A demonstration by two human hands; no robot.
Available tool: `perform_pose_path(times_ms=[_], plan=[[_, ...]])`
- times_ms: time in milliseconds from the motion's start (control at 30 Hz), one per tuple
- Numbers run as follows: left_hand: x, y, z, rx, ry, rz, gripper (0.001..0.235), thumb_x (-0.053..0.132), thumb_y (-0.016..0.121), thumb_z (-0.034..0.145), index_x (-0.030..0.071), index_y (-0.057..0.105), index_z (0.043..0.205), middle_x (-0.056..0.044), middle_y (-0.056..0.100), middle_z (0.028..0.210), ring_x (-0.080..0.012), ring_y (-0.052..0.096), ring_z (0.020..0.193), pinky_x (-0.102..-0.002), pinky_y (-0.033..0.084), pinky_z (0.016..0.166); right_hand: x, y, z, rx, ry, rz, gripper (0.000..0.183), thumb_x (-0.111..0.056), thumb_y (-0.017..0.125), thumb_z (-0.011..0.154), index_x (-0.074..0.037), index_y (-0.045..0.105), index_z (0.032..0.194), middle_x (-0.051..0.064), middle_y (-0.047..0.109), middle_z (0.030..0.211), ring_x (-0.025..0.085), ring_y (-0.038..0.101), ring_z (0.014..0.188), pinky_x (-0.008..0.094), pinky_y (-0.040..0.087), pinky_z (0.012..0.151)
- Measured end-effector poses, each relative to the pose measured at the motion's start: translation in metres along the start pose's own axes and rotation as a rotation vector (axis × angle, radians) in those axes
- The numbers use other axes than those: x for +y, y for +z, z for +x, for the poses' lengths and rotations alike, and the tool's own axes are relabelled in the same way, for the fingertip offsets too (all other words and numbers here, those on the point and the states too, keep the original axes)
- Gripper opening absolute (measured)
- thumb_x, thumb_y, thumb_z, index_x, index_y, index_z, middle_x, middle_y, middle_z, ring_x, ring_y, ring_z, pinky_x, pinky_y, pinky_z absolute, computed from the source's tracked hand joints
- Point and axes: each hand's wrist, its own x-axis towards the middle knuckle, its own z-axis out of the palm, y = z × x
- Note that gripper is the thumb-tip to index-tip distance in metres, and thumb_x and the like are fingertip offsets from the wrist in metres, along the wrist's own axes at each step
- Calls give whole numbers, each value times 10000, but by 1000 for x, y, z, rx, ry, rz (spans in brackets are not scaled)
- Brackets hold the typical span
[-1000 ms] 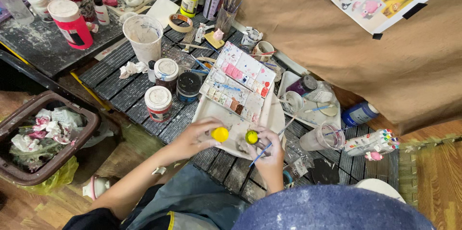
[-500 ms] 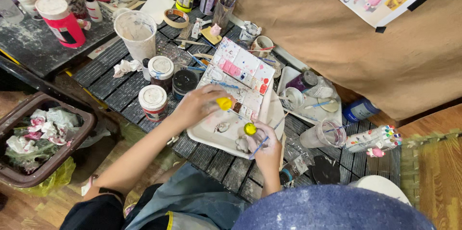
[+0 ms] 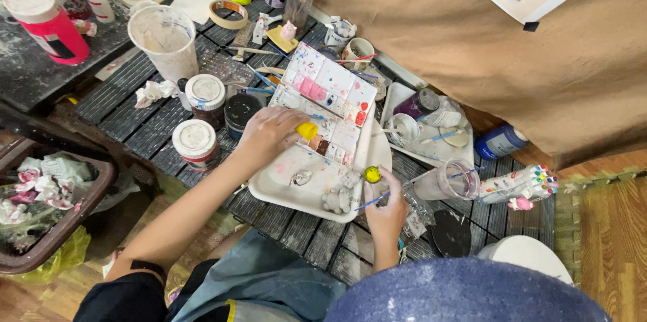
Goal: The person paints small white figurines using a fine brush and a watercolor palette. They dip the brush into red and yellow paint containers, mix colors on the palette, and apply paint to the figurines one at a time.
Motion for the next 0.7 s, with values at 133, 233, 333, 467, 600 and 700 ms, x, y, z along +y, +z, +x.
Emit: perform_pose_path(times_ms=[133, 233, 333, 467, 600, 700], plan=[[2, 3, -2, 22, -34, -11, 387, 188, 775, 820, 98, 681, 1184, -75, 700, 1197, -282, 652, 1101, -417, 480, 973, 15, 1, -4, 22, 34, 39, 453, -159, 786, 856, -92, 641, 1280, 144, 711, 1222, 309, 681, 1124, 410, 509, 984], [0, 3, -2, 14, -39, 1, 377, 187, 777, 817, 98, 681, 1171, -68, 699, 1197, -274, 651, 1104, -425, 470, 983, 23, 2, -6, 26, 75, 14, 457, -152, 791, 842, -91, 654, 1273, 142, 709, 1210, 317, 672, 1117, 415, 508, 984], [-2, 4, 0, -5, -47, 3, 369, 184, 776, 820, 105, 685, 1169, -58, 693, 1205, -269, 642, 1111, -430, 463, 993, 26, 3, -5, 7, 66, -13, 453, -149, 791, 835, -106, 661, 1267, 128, 711, 1198, 315, 665, 1119, 417, 509, 983], [-5, 5, 4, 2, -16, 16, 377, 183, 769, 826, 115, 687, 1188, -36, 683, 1225, -257, 633, 1135, -433, 446, 1026, 22, 5, -3, -50, 31, -63, 460, -147, 801, 815, -123, 668, 1255, 119, 705, 1186, 322, 641, 1105, 426, 496, 975], [-5, 7, 7, -37, -33, -11, 355, 182, 758, 843, 130, 690, 1188, -12, 695, 1227, -237, 637, 1142, -423, 422, 1048, 17, 1, 1, -100, 114, -133, 449, -146, 804, 805, -133, 670, 1234, 100, 705, 1168, 323, 633, 1086, 437, 481, 984], [-6, 8, 9, -39, -39, 3, 346, 180, 740, 855, 134, 691, 1194, -2, 703, 1237, -223, 636, 1159, -421, 407, 1067, 16, -3, 5, -99, -77, -29, 408, -130, 768, 838, -90, 614, 1214, 104, 694, 1296, 324, 619, 1201, 438, 469, 1040]])
